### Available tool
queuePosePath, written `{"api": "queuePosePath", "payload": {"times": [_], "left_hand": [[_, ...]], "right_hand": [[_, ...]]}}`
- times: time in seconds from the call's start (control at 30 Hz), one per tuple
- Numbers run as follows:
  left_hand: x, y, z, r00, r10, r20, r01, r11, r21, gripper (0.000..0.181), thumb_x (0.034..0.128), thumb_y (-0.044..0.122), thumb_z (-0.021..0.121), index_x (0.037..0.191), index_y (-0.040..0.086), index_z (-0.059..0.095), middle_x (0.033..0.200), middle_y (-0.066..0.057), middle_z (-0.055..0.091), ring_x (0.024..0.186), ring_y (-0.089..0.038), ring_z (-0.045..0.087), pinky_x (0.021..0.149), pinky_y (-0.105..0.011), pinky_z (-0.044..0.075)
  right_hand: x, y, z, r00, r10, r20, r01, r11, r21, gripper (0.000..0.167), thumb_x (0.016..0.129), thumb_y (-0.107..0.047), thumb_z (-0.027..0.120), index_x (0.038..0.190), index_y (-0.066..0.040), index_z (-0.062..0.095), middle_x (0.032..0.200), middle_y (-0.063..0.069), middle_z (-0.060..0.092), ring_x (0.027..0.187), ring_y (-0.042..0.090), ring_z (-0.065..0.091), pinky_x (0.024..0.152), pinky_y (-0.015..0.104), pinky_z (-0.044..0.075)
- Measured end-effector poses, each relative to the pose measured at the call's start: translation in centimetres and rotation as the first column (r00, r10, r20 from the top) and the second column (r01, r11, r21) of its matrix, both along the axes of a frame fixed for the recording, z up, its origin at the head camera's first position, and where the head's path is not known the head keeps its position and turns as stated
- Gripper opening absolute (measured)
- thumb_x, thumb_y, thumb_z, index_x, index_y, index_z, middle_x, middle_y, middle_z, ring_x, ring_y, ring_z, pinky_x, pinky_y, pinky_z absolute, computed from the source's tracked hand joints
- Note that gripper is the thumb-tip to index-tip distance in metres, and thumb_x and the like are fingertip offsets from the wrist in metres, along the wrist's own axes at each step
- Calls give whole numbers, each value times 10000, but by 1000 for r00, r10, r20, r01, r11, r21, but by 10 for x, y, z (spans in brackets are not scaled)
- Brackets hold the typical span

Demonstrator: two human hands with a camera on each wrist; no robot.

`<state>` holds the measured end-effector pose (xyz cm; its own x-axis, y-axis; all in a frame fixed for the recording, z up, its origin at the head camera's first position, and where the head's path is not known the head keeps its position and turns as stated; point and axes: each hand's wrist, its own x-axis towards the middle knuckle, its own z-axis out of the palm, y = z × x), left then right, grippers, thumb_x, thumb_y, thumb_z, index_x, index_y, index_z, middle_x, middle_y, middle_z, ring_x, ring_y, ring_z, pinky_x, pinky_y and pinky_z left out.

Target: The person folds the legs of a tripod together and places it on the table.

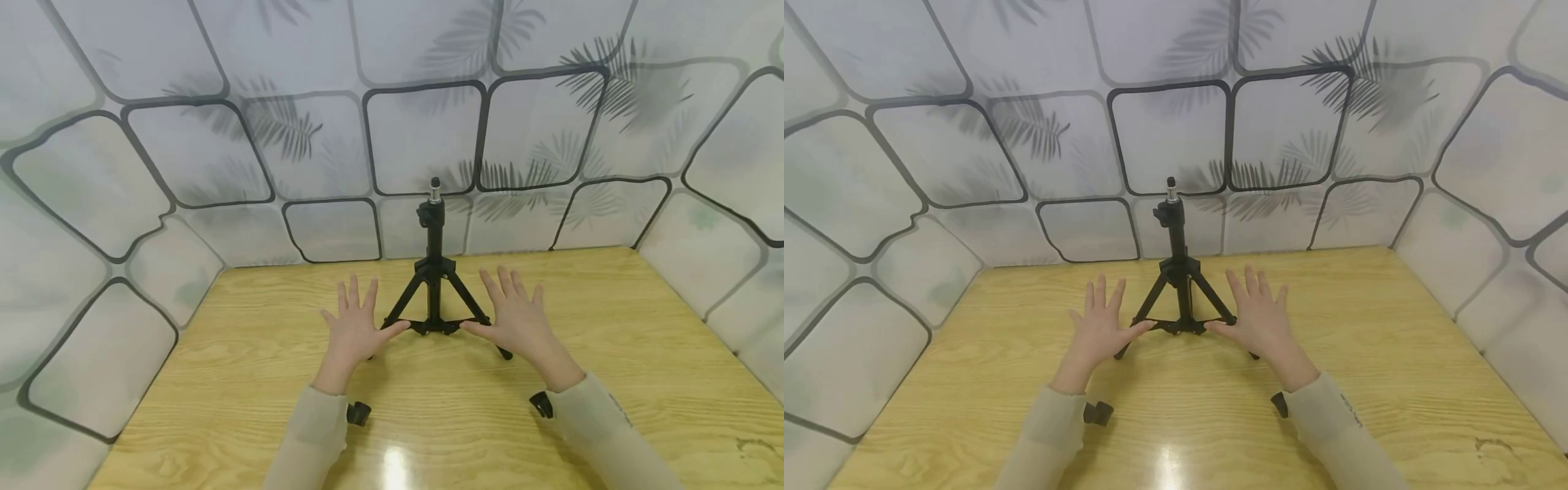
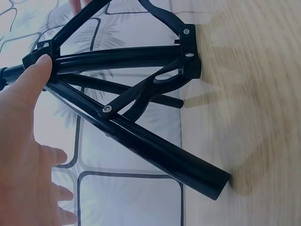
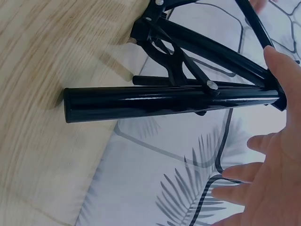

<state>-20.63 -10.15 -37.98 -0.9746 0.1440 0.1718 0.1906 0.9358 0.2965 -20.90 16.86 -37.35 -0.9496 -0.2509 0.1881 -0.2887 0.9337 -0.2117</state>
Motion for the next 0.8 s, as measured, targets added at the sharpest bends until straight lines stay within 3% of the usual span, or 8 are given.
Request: {"api": "queuePosePath", "payload": {"times": [0.03, 0.23, 0.27, 0.37, 0.6, 0.67, 0.73, 0.8], "left_hand": [[-3, -1, -6, 1000, -9, -30, 10, 1000, 7, 985, 678, 796, 369, 1430, 242, 57, 1454, -132, -95, 1294, -326, -134, 860, -722, 54], [-1, 1, -4, 995, -55, -82, 60, 996, 69, 933, 722, 742, 404, 1431, 196, 141, 1459, -159, 2, 1314, -326, -40, 897, -688, 98], [2, 2, 1, 996, -58, -64, 64, 994, 83, 911, 737, 701, 455, 1425, 171, 178, 1456, -164, 37, 1316, -325, -8, 908, -674, 118], [0, 3, 0, 996, -66, -62, 72, 993, 98, 874, 754, 618, 540, 1413, 139, 225, 1446, -181, 96, 1313, -338, 46, 916, -660, 144], [-2, 3, -3, 992, -98, -85, 106, 990, 91, 768, 790, 562, 543, 1373, 109, 330, 1398, -172, 263, 1267, -326, 245, 945, -575, 234], [-3, 2, -4, 989, -105, -100, 113, 991, 79, 731, 796, 543, 550, 1342, 87, 382, 1330, -168, 382, 1176, -317, 394, 915, -514, 326], [-2, 3, -4, 991, -102, -85, 108, 992, 67, 698, 801, 538, 547, 1309, 76, 427, 1240, -158, 487, 991, -293, 540, 784, -418, 446], [-2, 3, -4, 994, -95, -58, 98, 994, 51, 671, 805, 550, 531, 1272, 73, 470, 1153, -138, 558, 855, -260, 590, 651, -353, 481]], "right_hand": [[0, 0, 0, 1000, 3, -5, -3, 1000, -1, 1009, 697, -739, 461, 1428, -123, 139, 1429, 237, 98, 1282, 423, 80, 907, 676, 2], [-1, -1, 1, 999, 23, -48, -22, 1000, 7, 947, 723, -684, 503, 1419, -123, 191, 1395, 241, 212, 1230, 427, 231, 922, 654, 104], [-1, -1, 1, 998, 25, -55, -25, 1000, 8, 939, 725, -679, 507, 1417, -122, 201, 1390, 239, 224, 1225, 423, 244, 922, 650, 118], [-1, -1, 1, 997, 36, -75, -35, 999, 10, 917, 732, -656, 526, 1409, -113, 228, 1377, 241, 248, 1209, 421, 270, 920, 642, 146], [0, -3, 3, 990, 61, -127, -66, 997, -33, 816, 751, -493, 638, 1363, -53, 326, 1323, 264, 326, 1145, 428, 363, 910, 593, 252], [-1, -3, 2, 989, 68, -132, -77, 995, -62, 766, 763, -431, 656, 1342, -29, 355, 1296, 273, 360, 1118, 429, 393, 896, 565, 300], [-1, -3, 1, 987, 76, -144, -90, 992, -91, 708, 776, -369, 666, 1315, -4, 388, 1258, 276, 402, 1090, 425, 424, 873, 539, 347], [-2, -3, 1, 984, 81, -159, -101, 988, -119, 656, 785, -323, 666, 1290, 13, 416, 1226, 266, 439, 1078, 409, 441, 857, 517, 374]]}}
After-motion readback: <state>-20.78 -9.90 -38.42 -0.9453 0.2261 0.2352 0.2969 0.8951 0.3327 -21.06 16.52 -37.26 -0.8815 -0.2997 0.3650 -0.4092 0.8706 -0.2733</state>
